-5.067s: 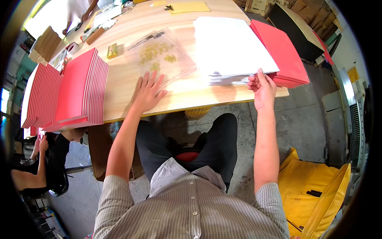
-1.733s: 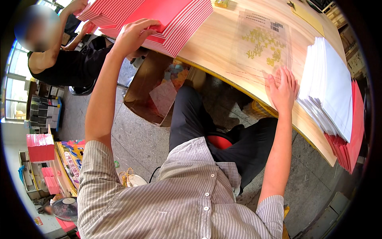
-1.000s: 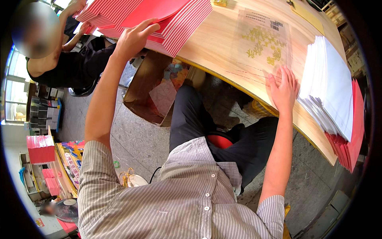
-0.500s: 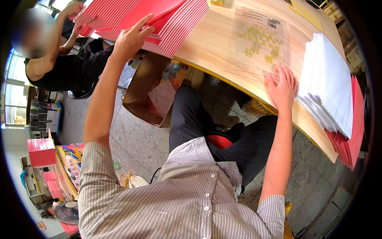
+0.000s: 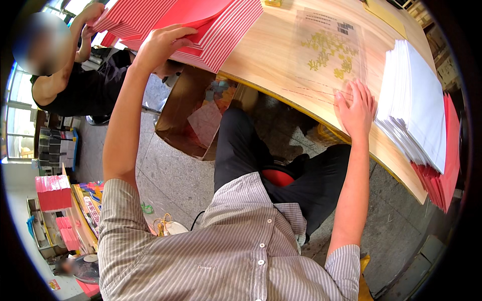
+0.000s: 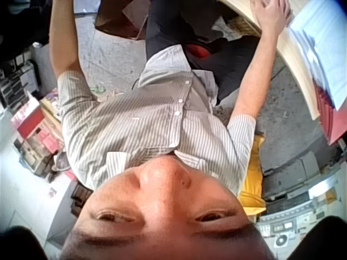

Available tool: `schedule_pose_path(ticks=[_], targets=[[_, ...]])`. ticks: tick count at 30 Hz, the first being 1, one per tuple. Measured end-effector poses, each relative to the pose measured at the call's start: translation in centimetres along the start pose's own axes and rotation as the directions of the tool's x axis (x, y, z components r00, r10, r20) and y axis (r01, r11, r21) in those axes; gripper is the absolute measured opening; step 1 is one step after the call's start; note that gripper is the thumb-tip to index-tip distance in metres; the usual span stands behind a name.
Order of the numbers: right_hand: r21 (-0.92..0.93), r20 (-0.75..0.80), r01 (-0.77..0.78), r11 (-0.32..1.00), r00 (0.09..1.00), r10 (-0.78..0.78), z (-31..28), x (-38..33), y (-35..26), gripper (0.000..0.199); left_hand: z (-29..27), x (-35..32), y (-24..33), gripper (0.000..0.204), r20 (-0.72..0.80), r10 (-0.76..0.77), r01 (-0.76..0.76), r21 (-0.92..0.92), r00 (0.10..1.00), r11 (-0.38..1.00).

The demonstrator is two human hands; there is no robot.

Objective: The person inserts white paper sheets into clear plastic sleeves and then places them into red paper envelopes. The person handles the items one at a time, repeating the process of inserting and enclosing the papers throughout the clip.

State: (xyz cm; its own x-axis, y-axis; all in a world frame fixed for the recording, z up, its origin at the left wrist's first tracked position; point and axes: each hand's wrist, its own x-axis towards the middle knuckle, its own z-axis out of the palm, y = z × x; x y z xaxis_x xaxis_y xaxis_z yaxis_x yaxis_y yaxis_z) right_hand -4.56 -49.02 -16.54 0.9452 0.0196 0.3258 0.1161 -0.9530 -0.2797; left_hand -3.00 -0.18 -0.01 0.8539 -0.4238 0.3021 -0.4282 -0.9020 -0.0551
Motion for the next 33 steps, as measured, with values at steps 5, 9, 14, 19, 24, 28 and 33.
schedule_pose_path(ticks=[5, 9, 14, 19, 24, 28, 33], targets=[[-0.003, 0.007, -0.004, 1.0, 1.0, 0.004, -0.07, -0.03, 0.02, 0.059, -0.1, 0.21, 0.07, 0.03, 0.009, -0.014, 0.014, -0.011, 1.0, 1.0], [-0.002, 0.006, -0.002, 1.0, 1.0, 0.002, -0.05, 0.0, -0.03, 0.059, -0.23, 0.21, -0.01, 0.03, -0.008, -0.022, 0.022, -0.019, 1.0, 1.0], [-0.016, 0.006, -0.005, 1.0, 1.0, 0.005, -0.04, 0.03, -0.03, 0.059, -0.27, 0.23, -0.2, 0.03, 0.008, -0.046, 0.046, -0.059, 0.999, 0.997], [-0.017, 0.011, -0.007, 1.0, 1.0, 0.008, -0.11, 0.01, -0.11, 0.059, -0.35, 0.28, -0.39, 0.027, -0.003, -0.035, 0.035, -0.098, 0.999, 0.995], [-0.03, 0.009, -0.002, 1.0, 1.0, 0.002, 0.05, 0.09, 0.08, 0.059, 0.06, 0.12, -0.45, 0.027, -0.006, -0.083, 0.082, -0.066, 0.997, 0.994], [-0.022, 0.011, -0.005, 1.0, 1.0, 0.005, -0.01, 0.06, 0.0, 0.059, 0.0, 0.1, -0.34, 0.027, -0.006, -0.092, 0.091, -0.072, 0.996, 0.993], [-0.014, 0.007, -0.004, 1.0, 1.0, 0.004, 0.03, 0.06, 0.04, 0.059, -0.49, 0.12, 0.03, 0.029, 0.036, -0.079, 0.082, -0.078, 0.996, 0.994]])
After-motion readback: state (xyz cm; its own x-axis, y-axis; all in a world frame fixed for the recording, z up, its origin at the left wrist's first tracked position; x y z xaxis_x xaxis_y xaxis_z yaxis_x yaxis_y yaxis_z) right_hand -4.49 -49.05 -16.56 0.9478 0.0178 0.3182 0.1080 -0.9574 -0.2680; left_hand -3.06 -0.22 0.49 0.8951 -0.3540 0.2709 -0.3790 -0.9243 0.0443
